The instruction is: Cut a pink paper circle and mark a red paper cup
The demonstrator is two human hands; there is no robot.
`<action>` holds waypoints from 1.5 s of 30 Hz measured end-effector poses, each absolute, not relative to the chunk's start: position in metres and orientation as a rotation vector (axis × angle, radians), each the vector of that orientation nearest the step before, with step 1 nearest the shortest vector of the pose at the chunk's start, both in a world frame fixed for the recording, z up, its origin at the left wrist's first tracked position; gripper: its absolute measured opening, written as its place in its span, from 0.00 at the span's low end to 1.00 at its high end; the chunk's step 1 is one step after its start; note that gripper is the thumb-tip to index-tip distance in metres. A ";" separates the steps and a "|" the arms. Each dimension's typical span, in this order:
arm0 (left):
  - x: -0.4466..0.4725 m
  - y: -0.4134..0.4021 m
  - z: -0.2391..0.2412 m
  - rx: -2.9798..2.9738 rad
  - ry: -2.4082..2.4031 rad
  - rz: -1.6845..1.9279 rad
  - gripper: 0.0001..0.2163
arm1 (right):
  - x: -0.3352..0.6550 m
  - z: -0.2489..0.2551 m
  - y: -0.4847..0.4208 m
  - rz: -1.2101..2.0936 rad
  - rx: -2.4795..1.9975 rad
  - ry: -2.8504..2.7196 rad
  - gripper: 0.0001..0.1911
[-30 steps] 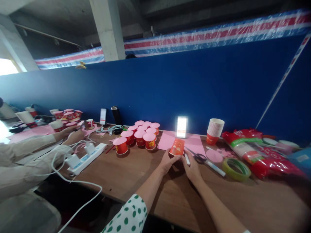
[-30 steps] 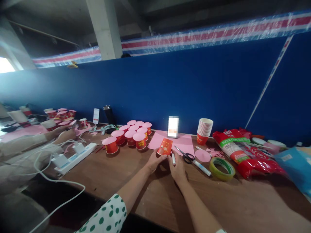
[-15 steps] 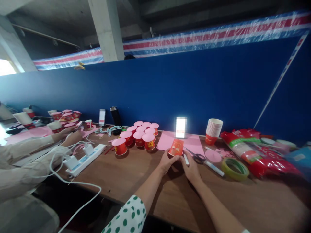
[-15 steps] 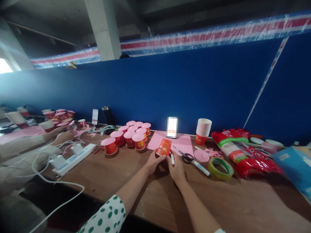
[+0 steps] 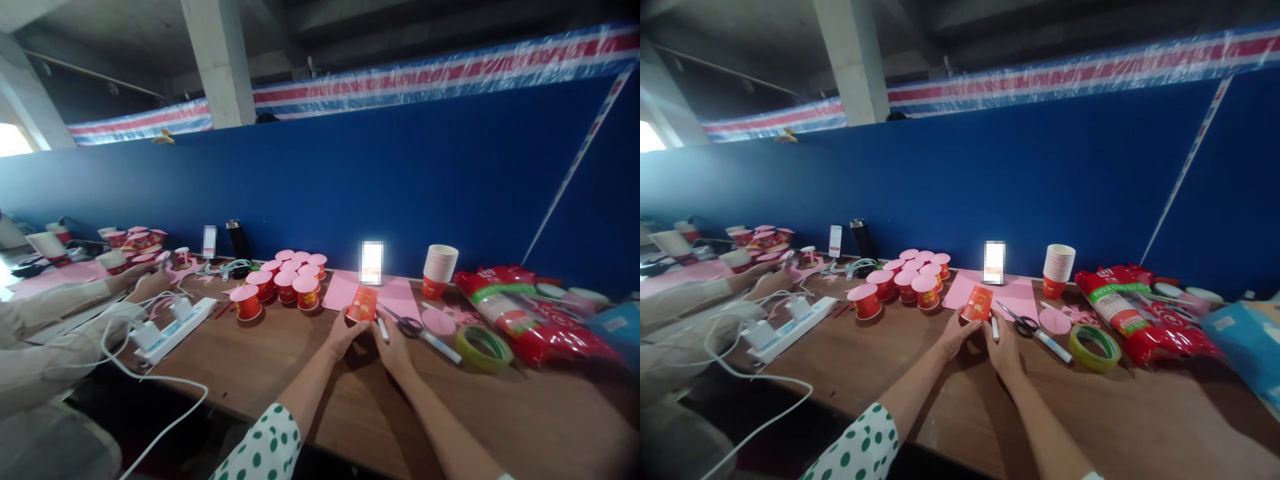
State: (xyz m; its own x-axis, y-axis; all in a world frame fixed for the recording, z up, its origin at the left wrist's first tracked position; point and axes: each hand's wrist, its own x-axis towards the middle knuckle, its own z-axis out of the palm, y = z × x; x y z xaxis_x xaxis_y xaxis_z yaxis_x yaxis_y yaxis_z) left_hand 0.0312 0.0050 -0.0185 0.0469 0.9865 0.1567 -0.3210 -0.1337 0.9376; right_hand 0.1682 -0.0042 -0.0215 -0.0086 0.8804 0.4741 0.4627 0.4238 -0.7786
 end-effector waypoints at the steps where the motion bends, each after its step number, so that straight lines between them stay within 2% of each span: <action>1: 0.031 0.005 -0.019 1.097 0.843 1.398 0.28 | 0.168 -0.021 -0.004 0.504 -1.194 -1.642 0.23; 45: 0.030 0.007 -0.017 1.128 0.880 1.328 0.27 | 0.169 -0.026 -0.005 0.510 -1.224 -1.606 0.22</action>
